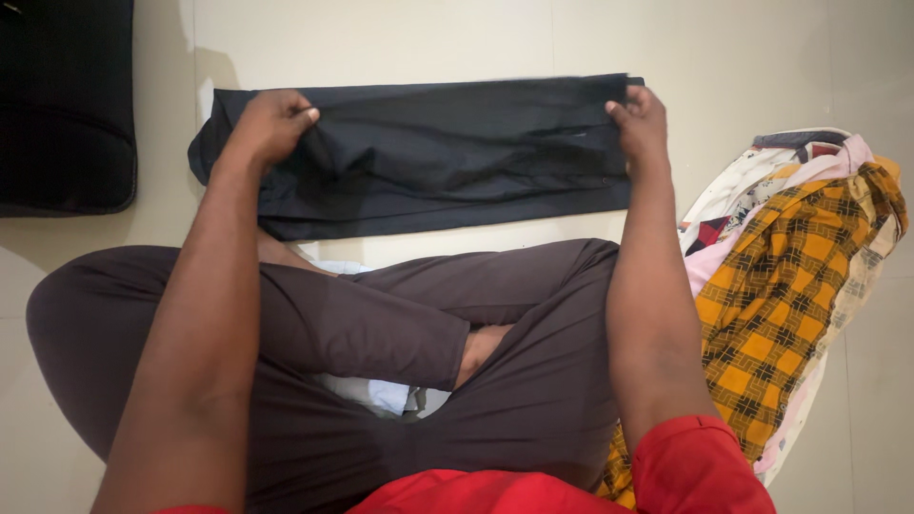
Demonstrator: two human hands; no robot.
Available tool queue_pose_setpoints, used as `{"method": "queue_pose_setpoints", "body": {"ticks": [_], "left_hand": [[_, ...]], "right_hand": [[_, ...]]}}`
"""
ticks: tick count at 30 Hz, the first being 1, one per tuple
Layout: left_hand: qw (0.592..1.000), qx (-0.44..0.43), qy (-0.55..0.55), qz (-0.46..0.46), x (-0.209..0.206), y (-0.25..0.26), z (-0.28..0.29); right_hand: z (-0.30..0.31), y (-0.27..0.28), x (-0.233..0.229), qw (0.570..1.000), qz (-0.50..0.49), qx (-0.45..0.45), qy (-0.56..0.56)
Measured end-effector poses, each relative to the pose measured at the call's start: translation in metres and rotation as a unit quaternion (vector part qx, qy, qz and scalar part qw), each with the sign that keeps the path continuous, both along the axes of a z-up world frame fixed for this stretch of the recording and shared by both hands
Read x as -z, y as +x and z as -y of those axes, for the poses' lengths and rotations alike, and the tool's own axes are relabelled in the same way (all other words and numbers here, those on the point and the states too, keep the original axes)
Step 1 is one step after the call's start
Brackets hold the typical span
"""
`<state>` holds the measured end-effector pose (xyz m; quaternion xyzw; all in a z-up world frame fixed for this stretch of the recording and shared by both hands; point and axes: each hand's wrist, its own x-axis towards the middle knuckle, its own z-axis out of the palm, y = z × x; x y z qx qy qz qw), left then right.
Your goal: The person folds a black shirt by hand while sitting on the floor, smoothing the garment, tucking in the sleeves, and folding the body into a rectangular shape.
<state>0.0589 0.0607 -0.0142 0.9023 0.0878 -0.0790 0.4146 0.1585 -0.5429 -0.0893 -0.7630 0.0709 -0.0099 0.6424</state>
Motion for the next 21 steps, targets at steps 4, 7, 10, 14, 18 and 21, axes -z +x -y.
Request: {"method": "queue_pose_setpoints", "body": {"ticks": [4, 7, 10, 14, 18, 21], "left_hand": [[0.996, 0.044, 0.072, 0.013, 0.002, 0.002, -0.003], [0.995, 0.05, 0.065, -0.064, 0.006, 0.003, -0.003], [0.993, 0.075, 0.038, -0.078, 0.011, 0.009, -0.007], [0.985, 0.106, 0.116, -0.065, 0.008, 0.01, -0.006], [0.988, 0.054, 0.13, -0.064, -0.017, 0.002, -0.001], [0.986, 0.021, 0.15, 0.068, -0.039, -0.011, -0.004]], "right_hand": [[-0.01, -0.004, -0.004, 0.987, -0.025, 0.024, -0.159], [-0.019, -0.013, -0.022, 0.987, -0.052, 0.041, -0.149], [-0.016, -0.013, -0.029, 0.995, -0.028, 0.037, -0.089], [-0.014, -0.004, -0.025, 0.996, -0.031, 0.001, -0.084], [-0.029, -0.011, -0.075, 0.996, 0.069, -0.055, 0.012], [-0.032, -0.031, -0.118, 0.976, 0.168, -0.074, 0.118]]}}
